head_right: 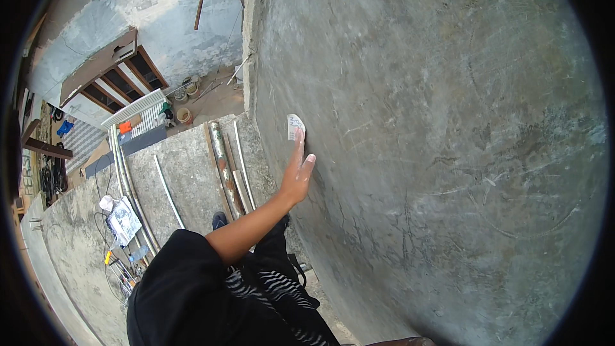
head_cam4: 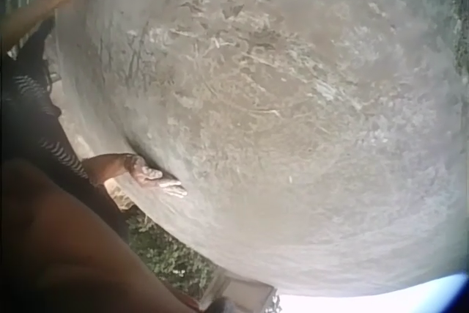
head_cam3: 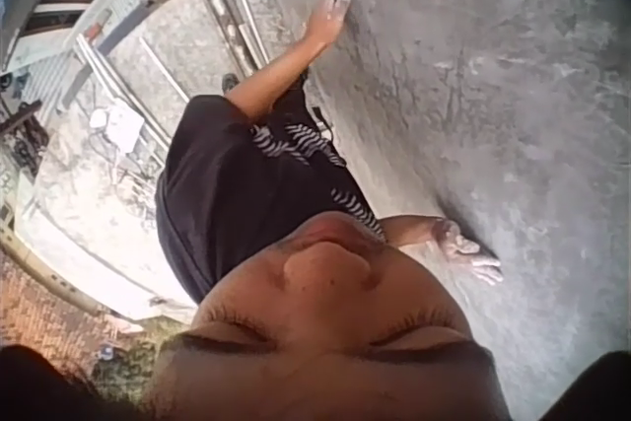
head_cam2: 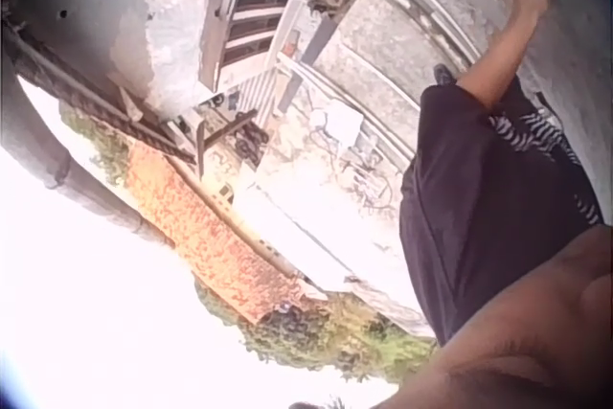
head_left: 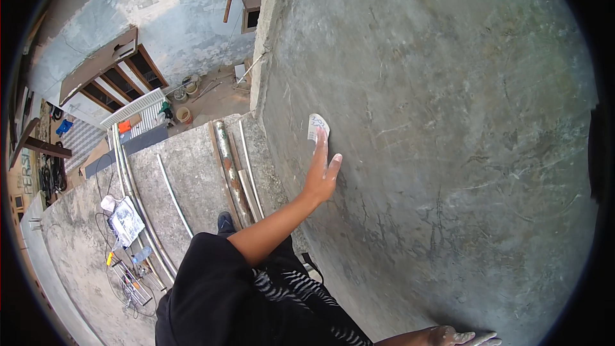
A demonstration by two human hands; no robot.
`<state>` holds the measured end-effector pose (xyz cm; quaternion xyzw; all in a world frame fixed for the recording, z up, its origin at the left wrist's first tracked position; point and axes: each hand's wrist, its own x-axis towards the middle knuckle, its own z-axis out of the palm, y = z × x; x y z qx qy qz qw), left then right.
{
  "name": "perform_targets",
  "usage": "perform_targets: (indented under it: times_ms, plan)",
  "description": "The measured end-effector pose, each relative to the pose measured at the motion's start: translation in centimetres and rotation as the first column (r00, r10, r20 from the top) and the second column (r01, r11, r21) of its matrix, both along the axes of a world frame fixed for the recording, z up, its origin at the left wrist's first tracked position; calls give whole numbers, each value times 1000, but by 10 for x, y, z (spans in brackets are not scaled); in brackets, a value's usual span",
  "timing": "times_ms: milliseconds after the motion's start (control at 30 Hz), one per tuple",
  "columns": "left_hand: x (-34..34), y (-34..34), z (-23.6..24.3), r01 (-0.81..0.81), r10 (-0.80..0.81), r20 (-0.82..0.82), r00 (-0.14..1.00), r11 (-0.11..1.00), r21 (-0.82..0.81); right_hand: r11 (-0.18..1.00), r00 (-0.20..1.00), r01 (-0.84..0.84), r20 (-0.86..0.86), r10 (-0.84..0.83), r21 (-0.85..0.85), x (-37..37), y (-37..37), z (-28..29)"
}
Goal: Sand down a concrete wall using a small piece of sandpaper.
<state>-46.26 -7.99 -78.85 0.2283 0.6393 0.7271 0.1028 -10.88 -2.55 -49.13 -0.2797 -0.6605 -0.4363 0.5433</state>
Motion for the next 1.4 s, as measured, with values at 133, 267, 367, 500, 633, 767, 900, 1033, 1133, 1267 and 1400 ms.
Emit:
perform_targets:
  times_ms: [133, 267, 367, 500, 633, 767, 900, 1033, 1133, 1267, 1400]
  plan:
    - [-13, -4, 20, 36, -6, -327, 945, 996, 86, 1000, 1000, -8, -2, 8, 4, 1, 0, -2]
    - [-22, -6, 29, -67, 68, -181, 981, 998, 11, 1000, 1000, 0, -13, 0, 20, 1, -1, -1]
    - [-15, -4, 31, -67, 70, 111, 991, 997, -33, 1000, 1000, -14, -15, 14, 28, -1, 0, -2]
    - [-11, 0, 32, -19, 39, -392, 919, 998, 54, 1000, 1000, -22, -4, 22, 16, -5, 1, -4]
    - [-14, 6, 36, -107, 113, -262, 958, 994, 35, 999, 1000, -22, -5, 22, 25, -5, 0, -3]
    - [-10, 8, 42, -107, 149, 390, 909, 986, -127, 999, 1000, -20, -3, 20, 32, -6, 0, -2]
    - [-8, 5, 43, -12, 70, -439, 896, 991, 135, 999, 1000, -10, 12, 9, 36, -9, 0, -1]
    - [-15, 3, 36, -100, 95, -276, 956, 995, -4, 999, 1000, -9, 14, 8, 48, -9, 0, -1]
    - [-15, 3, 31, -120, 142, 175, 974, 984, -131, 999, 1000, -30, -7, 31, 24, -6, 0, -1]
    - [-2, 3, 28, -73, 71, -220, 973, 997, -2, 998, 998, -60, -32, 60, -1, -2, 2, -1]
    - [-6, 1, 26, -30, 27, -406, 913, 1000, -1, 998, 998, -60, -34, 60, -3, -2, 3, -1]
